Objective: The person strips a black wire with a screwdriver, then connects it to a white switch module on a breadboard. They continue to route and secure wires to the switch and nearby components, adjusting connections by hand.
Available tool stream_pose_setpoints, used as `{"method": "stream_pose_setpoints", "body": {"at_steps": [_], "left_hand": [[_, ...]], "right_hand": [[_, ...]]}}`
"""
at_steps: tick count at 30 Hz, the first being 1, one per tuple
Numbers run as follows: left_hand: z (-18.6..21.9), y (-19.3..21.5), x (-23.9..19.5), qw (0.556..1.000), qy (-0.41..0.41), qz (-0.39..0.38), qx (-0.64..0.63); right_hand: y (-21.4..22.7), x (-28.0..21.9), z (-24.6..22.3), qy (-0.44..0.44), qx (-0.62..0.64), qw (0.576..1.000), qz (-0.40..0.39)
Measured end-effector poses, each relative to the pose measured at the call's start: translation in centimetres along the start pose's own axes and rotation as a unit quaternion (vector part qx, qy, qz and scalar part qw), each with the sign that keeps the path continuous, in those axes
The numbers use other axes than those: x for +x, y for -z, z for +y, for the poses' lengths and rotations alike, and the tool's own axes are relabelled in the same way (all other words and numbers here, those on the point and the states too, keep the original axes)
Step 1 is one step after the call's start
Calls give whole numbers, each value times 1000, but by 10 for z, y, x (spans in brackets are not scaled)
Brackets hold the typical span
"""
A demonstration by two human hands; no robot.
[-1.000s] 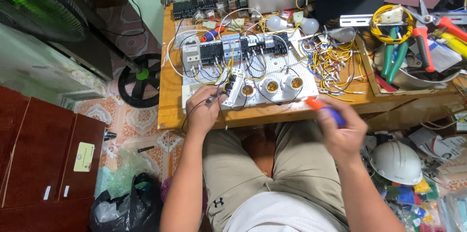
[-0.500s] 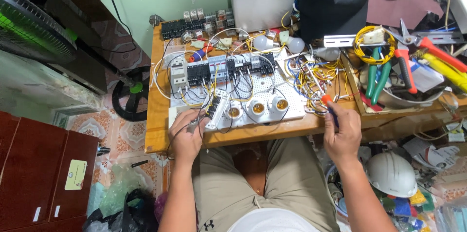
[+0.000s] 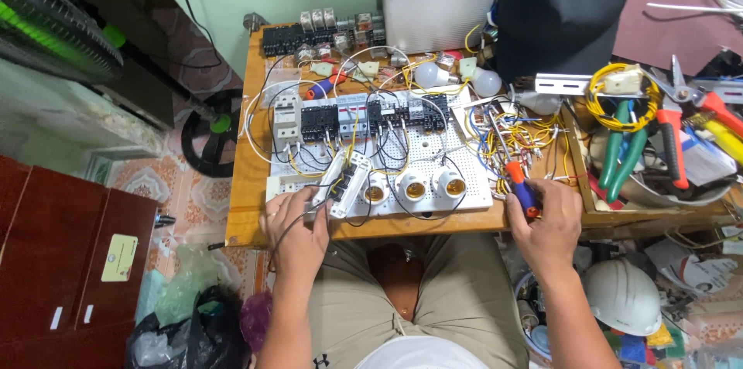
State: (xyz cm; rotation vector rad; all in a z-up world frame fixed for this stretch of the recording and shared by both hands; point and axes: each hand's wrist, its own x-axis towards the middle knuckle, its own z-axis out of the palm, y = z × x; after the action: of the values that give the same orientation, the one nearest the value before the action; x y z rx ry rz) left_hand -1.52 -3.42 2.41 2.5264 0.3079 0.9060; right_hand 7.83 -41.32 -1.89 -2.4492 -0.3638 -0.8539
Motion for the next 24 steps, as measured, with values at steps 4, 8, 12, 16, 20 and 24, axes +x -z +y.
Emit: {"method": "stream_pose_setpoints", "body": {"at_steps": [4, 8, 12, 16, 20, 24], "left_hand": [[1, 1, 6, 994, 72, -77, 9], [-3, 1, 9, 987, 104, -119, -4], [-9, 1, 13, 989, 84, -122, -31], [-10, 9, 19, 985, 109, -126, -45], [-7, 28, 33, 968, 179, -128, -120], [-9, 43, 44, 930, 234, -104, -263]], "right_hand": [[6, 0, -5, -7, 32, 999, 4], [8, -8, 2, -22, 56, 998, 2], [17, -6, -14, -33, 81, 996, -25], [18, -10, -14, -32, 93, 995, -32], [20, -15, -12, -24, 105, 994, -18], [28, -16, -21, -20, 117, 993, -7]]}}
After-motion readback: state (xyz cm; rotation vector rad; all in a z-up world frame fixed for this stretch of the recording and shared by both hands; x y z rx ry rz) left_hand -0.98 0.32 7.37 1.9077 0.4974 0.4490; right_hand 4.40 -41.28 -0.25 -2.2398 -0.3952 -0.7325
